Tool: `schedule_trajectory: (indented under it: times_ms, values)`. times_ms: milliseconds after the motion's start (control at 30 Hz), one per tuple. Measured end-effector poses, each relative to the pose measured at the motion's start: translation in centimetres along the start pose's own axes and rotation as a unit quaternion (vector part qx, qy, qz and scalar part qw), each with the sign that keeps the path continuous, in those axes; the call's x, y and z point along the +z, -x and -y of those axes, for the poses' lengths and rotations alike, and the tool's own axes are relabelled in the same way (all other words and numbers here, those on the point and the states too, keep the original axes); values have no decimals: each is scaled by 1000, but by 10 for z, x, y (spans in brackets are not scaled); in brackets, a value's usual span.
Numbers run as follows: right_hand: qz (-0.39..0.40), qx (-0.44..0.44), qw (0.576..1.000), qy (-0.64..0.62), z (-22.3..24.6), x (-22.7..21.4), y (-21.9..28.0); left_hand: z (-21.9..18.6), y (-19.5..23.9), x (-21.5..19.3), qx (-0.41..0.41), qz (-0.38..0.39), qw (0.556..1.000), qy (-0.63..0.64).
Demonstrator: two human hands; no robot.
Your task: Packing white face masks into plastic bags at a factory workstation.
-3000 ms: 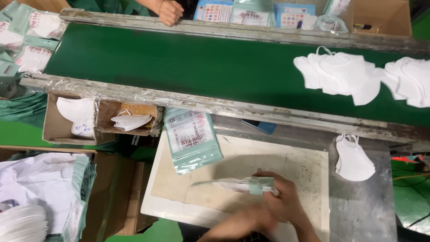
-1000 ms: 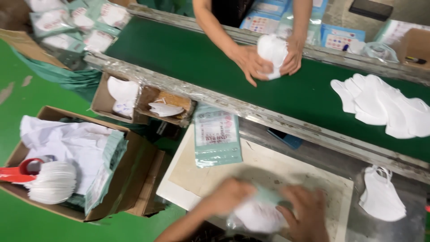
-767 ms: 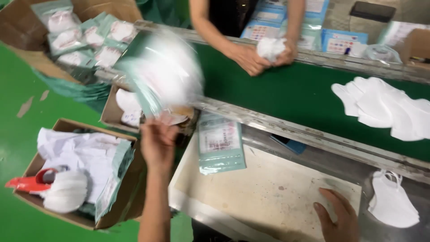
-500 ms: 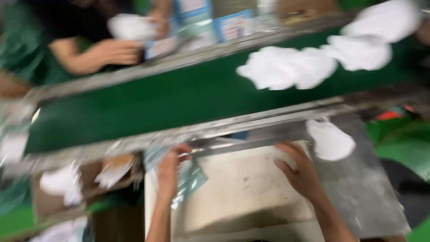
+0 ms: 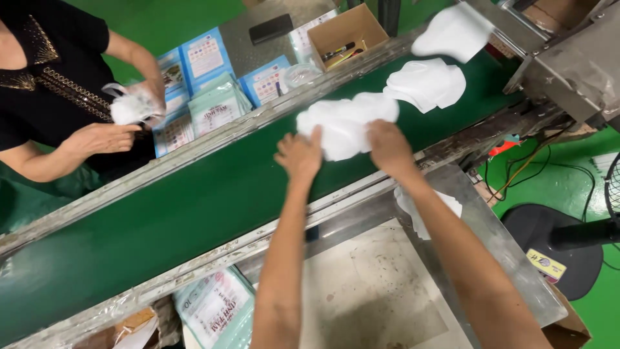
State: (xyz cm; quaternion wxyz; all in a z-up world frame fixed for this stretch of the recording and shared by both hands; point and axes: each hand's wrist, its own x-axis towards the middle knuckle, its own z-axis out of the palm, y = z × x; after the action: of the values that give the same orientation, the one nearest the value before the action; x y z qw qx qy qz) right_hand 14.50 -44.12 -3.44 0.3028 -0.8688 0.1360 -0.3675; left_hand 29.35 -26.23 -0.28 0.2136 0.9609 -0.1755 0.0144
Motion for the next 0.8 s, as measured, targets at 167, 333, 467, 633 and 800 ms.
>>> schedule_trajectory:
  times_ms: [167,333,467,633,800]
  values:
    - [51,19,997,-49,73,-9,7,-23,36,11,-9,-12,880,475]
    - [41,26,998,-29,139,-67,9,8,105,-72,-24,8,814,581]
    - [-1,-225,969,103,189,-132,24,40,198,-152,116,106,851,501]
    - [324,-112,932,-116,161,-114,134,58,284,-200,253,96,900,341]
    - [402,63,889,-212,141,-56,221,118,339,-91,164,129,972,106]
